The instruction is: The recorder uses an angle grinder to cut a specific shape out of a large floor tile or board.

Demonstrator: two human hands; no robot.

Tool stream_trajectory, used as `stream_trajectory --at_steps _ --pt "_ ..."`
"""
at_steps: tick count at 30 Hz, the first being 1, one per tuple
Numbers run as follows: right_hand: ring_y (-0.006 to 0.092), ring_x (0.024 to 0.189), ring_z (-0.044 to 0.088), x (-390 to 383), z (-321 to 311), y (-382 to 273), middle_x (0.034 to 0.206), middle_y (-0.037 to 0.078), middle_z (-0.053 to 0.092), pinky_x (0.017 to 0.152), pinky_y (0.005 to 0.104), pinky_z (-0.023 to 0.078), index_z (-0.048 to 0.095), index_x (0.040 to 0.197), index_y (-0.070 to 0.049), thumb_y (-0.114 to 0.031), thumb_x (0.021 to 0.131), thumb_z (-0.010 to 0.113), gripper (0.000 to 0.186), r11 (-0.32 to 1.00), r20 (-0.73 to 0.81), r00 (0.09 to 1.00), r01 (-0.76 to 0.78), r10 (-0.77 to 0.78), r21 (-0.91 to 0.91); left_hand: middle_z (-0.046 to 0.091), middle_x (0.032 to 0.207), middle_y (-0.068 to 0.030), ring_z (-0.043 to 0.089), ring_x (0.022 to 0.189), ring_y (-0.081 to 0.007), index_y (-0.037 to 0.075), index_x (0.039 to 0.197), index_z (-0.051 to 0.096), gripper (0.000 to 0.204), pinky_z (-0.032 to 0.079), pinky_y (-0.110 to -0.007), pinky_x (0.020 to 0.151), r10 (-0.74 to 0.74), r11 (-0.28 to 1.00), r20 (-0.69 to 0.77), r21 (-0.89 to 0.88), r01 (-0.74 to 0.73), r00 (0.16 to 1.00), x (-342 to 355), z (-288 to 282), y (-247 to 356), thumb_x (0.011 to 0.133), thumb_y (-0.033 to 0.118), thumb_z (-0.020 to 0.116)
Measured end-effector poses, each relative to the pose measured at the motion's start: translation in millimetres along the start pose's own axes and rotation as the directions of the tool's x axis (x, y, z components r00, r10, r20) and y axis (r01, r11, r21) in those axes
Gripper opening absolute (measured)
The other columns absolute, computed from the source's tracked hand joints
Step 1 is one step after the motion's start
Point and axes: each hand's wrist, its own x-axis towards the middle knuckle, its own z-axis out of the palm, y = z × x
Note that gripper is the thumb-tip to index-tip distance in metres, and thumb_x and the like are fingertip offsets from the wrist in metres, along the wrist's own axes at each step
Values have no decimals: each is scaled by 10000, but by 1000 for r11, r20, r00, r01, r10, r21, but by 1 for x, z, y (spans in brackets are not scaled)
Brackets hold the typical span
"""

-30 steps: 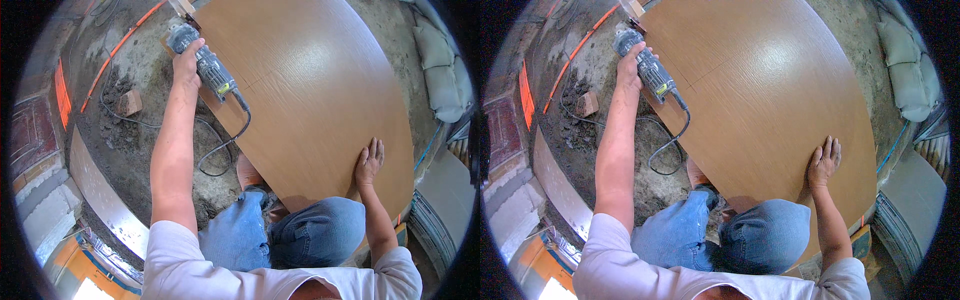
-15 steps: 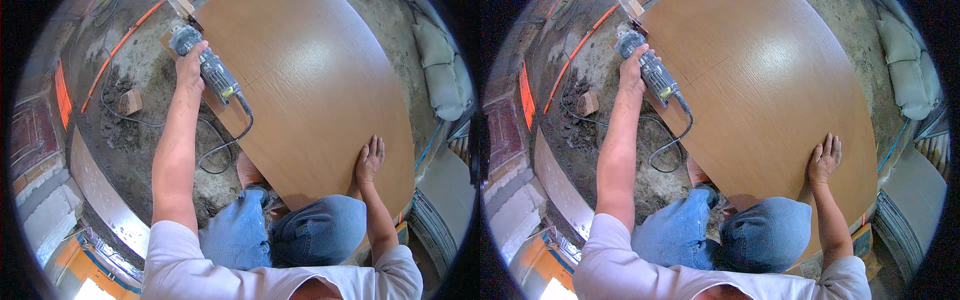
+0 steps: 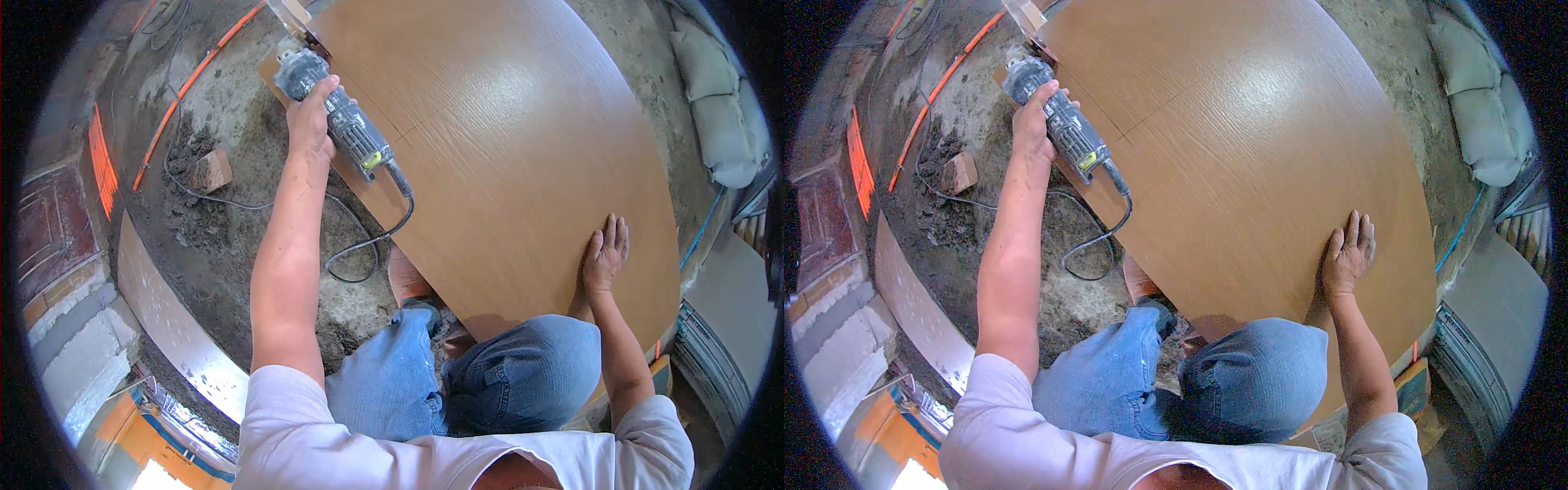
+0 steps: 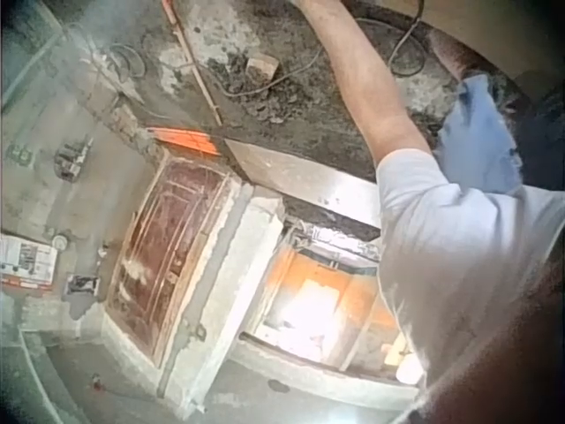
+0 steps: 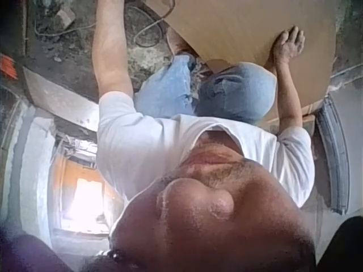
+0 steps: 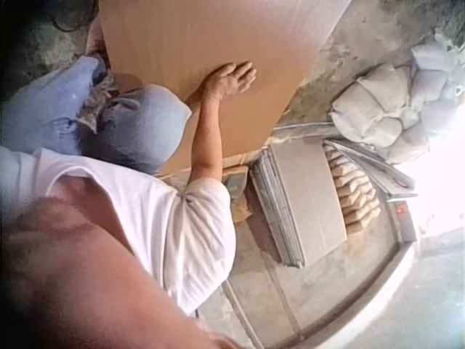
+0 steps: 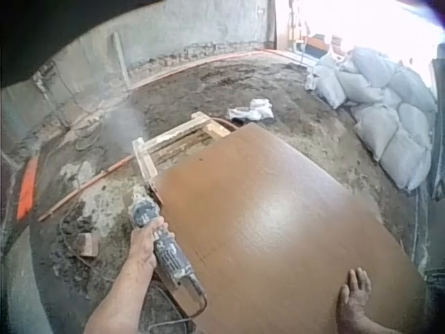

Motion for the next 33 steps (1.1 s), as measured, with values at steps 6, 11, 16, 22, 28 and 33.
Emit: stream_trajectory --at_steps 6,11,16,22,28,33 --pt "332 1313 322 0 -3 -5 1412 153 383 1085 436 226 425 1363 -101 -295 936 415 469 1000 33 999 -12 12 1 631 857 -127 656 711 -272 3 1001 564 337 558 -395 617 32 999 1 -7 -32 999 9 -3 6 759 187 709" --pt "329 1306 330 0 -6 -6 1398 160 397 1088 427 242 437 1354 -103 -295 951 415 448 1000 22 1000 3 -3 -18 632 858 -128 657 718 -278 3 1007 564 339 558 -397 620 2 1000 9 -8 -2 1000 12 -2 11 761 187 708" --pt "333 1297 343 2 -5 -6 1393 161 402 1079 432 253 442 1349 -100 -288 947 417 444 999 16 1000 10 -10 -38 626 861 -126 655 718 -282 0 1012 561 347 558 -400 620 -18 1000 -15 -6 18 1000 3 1 4 761 190 706" --pt "330 1297 348 2 -4 -5 1390 165 406 1077 431 257 446 1344 -92 -282 944 417 444 999 12 1000 13 -12 -30 618 869 -126 650 710 -279 -5 1010 558 347 558 -396 613 -9 1000 -9 -4 9 1000 -5 4 -1 759 187 702" --pt "326 1307 339 1 -3 -4 1394 164 403 1080 430 242 447 1345 -95 -290 940 418 451 1000 11 1000 10 -10 -26 612 860 -120 644 697 -272 -6 1009 562 359 555 -395 607 -20 1000 -13 -9 20 1000 -11 5 -5 752 194 711" --pt "322 1316 327 0 -2 -5 1399 161 398 1085 434 224 443 1349 -96 -290 934 416 459 1000 12 1000 5 -5 -7 611 866 -119 644 695 -273 -5 1005 569 342 553 -396 608 5 1000 -15 -9 -5 1000 -14 3 -9 756 183 707"
